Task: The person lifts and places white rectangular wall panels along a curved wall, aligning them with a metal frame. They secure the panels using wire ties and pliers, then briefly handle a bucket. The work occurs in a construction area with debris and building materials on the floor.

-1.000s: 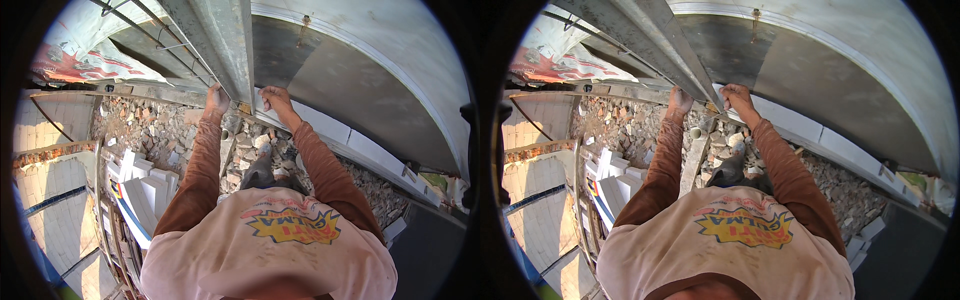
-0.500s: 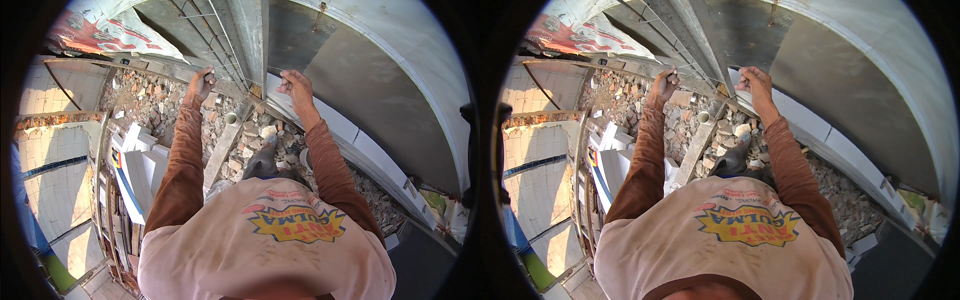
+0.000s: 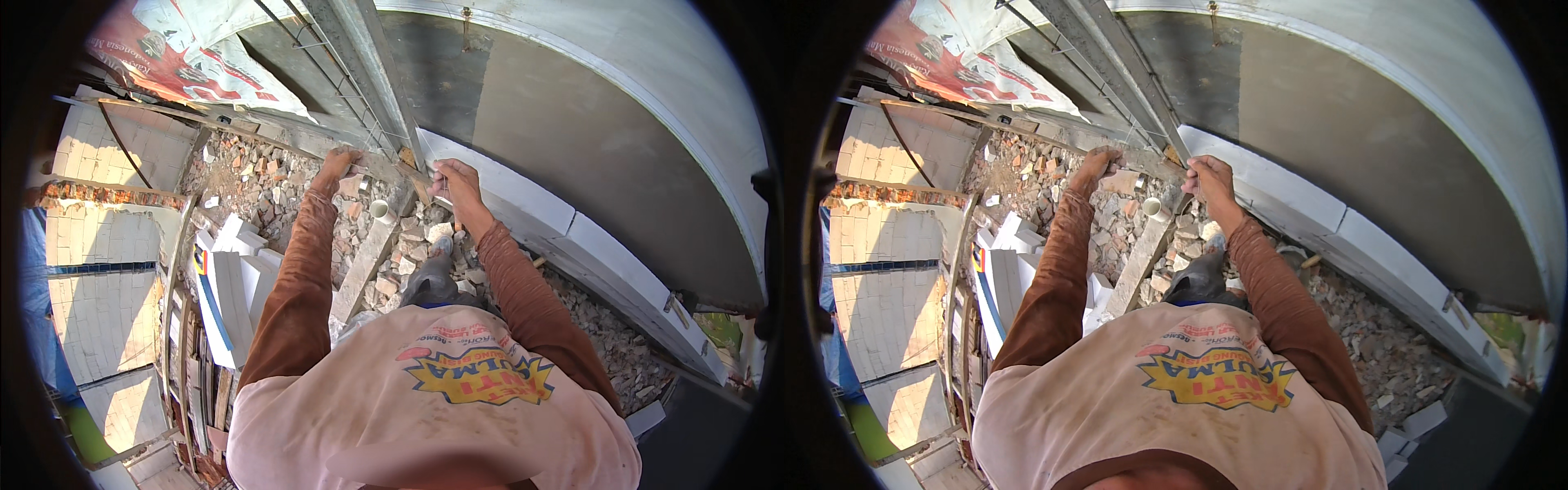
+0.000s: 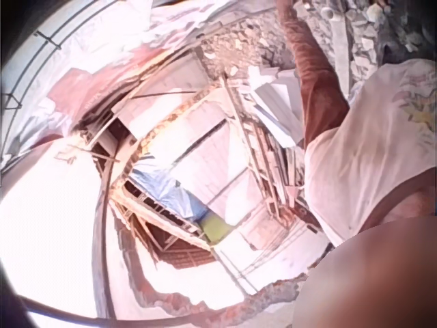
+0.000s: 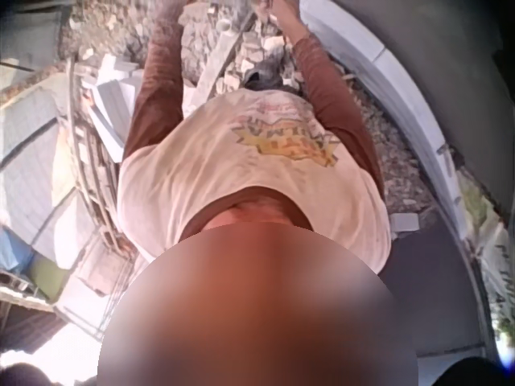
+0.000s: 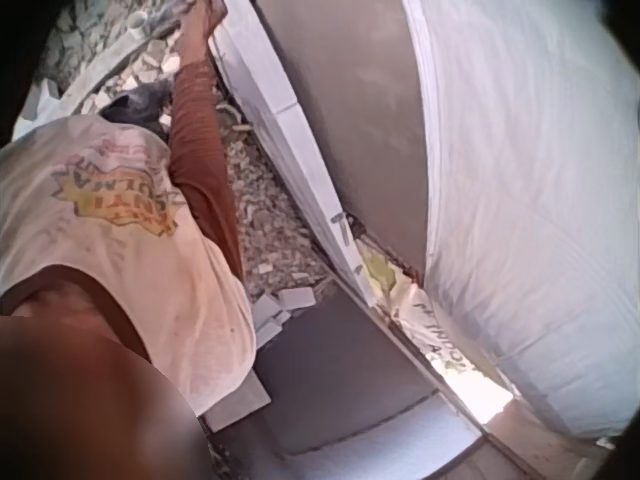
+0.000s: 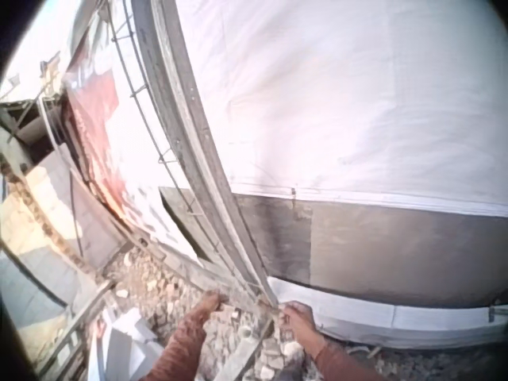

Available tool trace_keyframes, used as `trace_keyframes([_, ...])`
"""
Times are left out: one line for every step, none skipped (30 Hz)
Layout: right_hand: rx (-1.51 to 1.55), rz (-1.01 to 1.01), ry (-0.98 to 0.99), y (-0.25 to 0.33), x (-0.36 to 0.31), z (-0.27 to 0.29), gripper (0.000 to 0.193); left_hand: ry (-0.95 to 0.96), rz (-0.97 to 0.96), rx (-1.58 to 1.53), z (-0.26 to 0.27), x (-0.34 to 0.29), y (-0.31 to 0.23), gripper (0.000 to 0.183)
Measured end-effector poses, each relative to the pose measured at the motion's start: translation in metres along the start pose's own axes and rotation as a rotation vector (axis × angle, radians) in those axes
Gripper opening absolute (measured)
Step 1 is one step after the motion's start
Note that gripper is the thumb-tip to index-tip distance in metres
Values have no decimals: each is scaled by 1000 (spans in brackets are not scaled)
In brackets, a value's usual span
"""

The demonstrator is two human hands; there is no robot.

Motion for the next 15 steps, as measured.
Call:
trace_keyframes([25,12,-13,2,1,0,12,-10,25,42,0,-4,1,18])
trace_keyframes([58,19,-46,5,3,1,12,-18,33,29,-1,-10,4,19])
trace_keyframes([34,33,-64,9,7,1,11,-17,44,8,-3,-17,7,19])
trace_keyframes([14,46,-81,13,11,-1,11,-17,50,-12,-4,-24,8,20])
trace_keyframes([-15,57,-112,17,14,-1,11,-17,54,-30,-5,-31,10,20])
trace_keyframes([-78,68,-130,21,18,-2,11,11,54,-112,-8,-37,12,21])
trace_keyframes([-68,85,-120,23,21,-5,12,18,37,-167,-9,-44,12,21])
trace_keyframes([-72,97,-128,25,23,-6,13,17,33,-218,-10,-50,15,21])
trace_keyframes([-80,109,-138,27,25,-7,14,18,27,-271,-12,-55,18,21])
trace_keyframes([-101,114,-146,28,27,-7,17,21,34,-272,-12,-60,21,22])
trace_keyframes([-102,105,-143,27,29,-9,17,20,52,-271,-14,-64,26,22])
trace_keyframes([-110,107,-139,27,32,-11,17,26,62,-275,-15,-68,29,22])
trace_keyframes([-122,118,-132,29,38,-13,17,27,77,-279,-15,-70,32,22])
trace_keyframes([-117,110,-136,30,45,-15,16,57,69,-287,-18,-73,33,22])
trace_keyframes([-93,131,-141,32,53,-18,16,82,75,-334,-20,-77,36,20])
Point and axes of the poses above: each hand's wrist, its own x-axis towards the middle knuckle, its own z-axis out of the back of the hand, y = z × x, the point moved 8 cm from there along x, towards the middle knuckle, and after that the axes turned 9 degrees about y, right-handed, at the moved point
